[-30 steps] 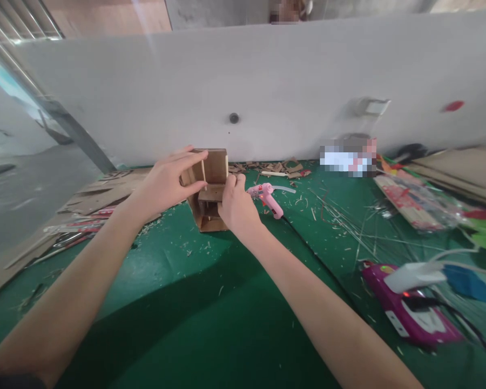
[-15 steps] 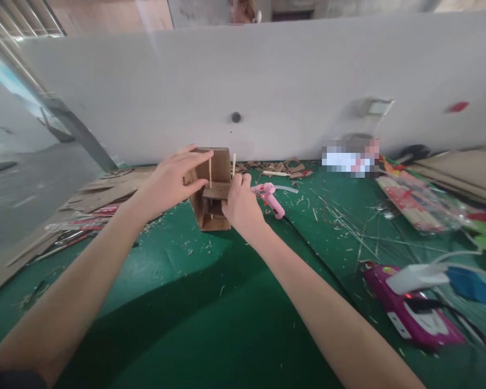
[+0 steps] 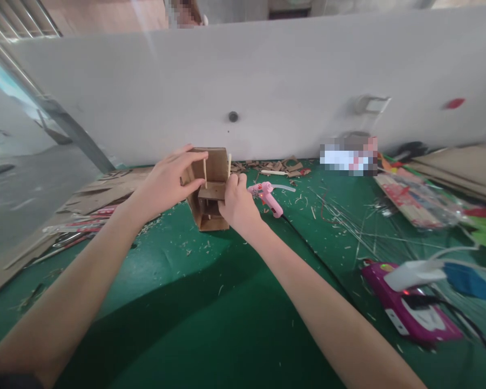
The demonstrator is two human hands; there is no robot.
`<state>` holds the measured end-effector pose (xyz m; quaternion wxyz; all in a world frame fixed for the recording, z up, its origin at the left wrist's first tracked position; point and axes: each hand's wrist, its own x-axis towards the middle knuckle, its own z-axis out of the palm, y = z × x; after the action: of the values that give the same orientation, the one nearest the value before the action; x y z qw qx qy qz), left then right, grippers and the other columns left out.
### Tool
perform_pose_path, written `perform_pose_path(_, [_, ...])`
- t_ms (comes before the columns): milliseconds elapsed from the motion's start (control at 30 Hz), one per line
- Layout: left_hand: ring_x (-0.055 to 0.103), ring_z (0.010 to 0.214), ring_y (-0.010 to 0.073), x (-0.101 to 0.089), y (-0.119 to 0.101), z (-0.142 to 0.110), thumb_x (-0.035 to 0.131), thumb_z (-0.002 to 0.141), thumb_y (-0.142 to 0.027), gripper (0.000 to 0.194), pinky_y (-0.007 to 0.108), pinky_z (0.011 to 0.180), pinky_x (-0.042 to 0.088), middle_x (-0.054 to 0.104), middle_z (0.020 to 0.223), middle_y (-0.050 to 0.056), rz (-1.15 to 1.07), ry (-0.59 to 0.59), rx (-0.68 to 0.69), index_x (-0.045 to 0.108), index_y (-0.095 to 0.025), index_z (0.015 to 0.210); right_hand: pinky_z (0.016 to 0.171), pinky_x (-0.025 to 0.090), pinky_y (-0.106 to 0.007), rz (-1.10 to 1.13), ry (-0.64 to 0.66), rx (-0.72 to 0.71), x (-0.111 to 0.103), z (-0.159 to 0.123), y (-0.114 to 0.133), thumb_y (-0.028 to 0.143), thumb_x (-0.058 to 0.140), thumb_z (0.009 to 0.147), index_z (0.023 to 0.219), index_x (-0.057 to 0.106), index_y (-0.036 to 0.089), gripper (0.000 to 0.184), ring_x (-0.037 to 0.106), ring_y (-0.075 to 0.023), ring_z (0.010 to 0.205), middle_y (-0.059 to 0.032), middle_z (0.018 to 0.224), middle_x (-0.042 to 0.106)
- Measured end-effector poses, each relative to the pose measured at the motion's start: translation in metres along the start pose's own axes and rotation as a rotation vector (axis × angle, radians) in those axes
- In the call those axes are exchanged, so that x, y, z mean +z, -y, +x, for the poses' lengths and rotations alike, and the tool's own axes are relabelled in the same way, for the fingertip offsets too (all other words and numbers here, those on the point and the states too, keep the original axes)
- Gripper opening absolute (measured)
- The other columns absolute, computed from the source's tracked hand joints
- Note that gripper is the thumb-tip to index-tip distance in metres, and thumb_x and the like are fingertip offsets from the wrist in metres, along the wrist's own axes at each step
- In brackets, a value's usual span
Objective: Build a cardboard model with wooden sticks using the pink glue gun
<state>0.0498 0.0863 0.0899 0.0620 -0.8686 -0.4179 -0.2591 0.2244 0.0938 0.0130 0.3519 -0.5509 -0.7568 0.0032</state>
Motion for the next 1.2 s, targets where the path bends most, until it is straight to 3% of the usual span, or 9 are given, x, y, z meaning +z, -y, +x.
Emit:
perform_pose_path(167, [0.032, 0.145, 0.0236, 0.0011, -0.0001, 0.0001, 0.053, 0.092, -0.021, 0.047, 0.045, 0.116, 0.034, 0.050, 0.146, 0.006, 0.004, -0.007, 0.009, 0.045, -0.022, 0.138, 0.077, 0.054, -0.042, -0.079, 0.037, -0.042, -0.0013, 0.0020, 0.0008, 0.006, 0.050, 0.070, 0.095, 0.040, 0.019, 0.030, 0.045, -0.0299, 0.106, -0.0112, 0.098, 0.042])
perform_pose_path(533, [0.033, 0.144, 0.0250, 0.0024, 0.0009, 0.0005, 0.051, 0.093, -0.022, 0.043, 0.047, 0.115, 0.034, 0.054, 0.142, 0.006, -0.006, -0.020, 0.027, 0.046, -0.023, 0.136, 0.082, 0.051, -0.040, -0.026, 0.067, 0.001, -0.0025, 0.0025, -0.0008, 0.006, 0.051, 0.072, 0.098, 0.039, 0.019, 0.031, 0.049, -0.0260, 0.101, -0.0111, 0.104, 0.041])
perform_pose_path(700, [0.034, 0.144, 0.0272, 0.0016, -0.0033, 0.0004, 0.049, 0.093, -0.020, 0.035, 0.049, 0.112, 0.037, 0.052, 0.142, 0.007, -0.027, -0.017, -0.006, 0.047, -0.025, 0.128, 0.079, 0.052, -0.040, -0.026, 0.097, 0.044, -0.0035, 0.0016, 0.0016, 0.008, 0.052, 0.073, 0.100, 0.038, 0.018, 0.032, 0.051, -0.0228, 0.090, -0.0128, 0.109, 0.041])
perform_pose_path(933, [0.034, 0.144, 0.0275, 0.0025, -0.0033, 0.0004, 0.050, 0.093, -0.020, 0.036, 0.050, 0.113, 0.037, 0.053, 0.141, 0.009, -0.007, -0.026, 0.010, 0.047, -0.022, 0.129, 0.080, 0.053, -0.041, -0.056, 0.080, -0.012, -0.0035, 0.0028, 0.0025, 0.006, 0.051, 0.070, 0.096, 0.038, 0.019, 0.032, 0.047, -0.0297, 0.108, -0.0118, 0.103, 0.042])
perform_pose_path(1200, [0.033, 0.144, 0.0261, 0.0017, -0.0028, 0.0008, 0.048, 0.093, -0.019, 0.035, 0.048, 0.113, 0.037, 0.055, 0.139, 0.008, -0.017, -0.017, 0.006, 0.049, -0.021, 0.128, 0.070, 0.053, -0.038, -0.002, 0.083, 0.048, 0.0007, 0.0008, 0.0015, 0.009, 0.050, 0.072, 0.098, 0.037, 0.019, 0.032, 0.052, -0.0250, 0.095, -0.0120, 0.107, 0.041])
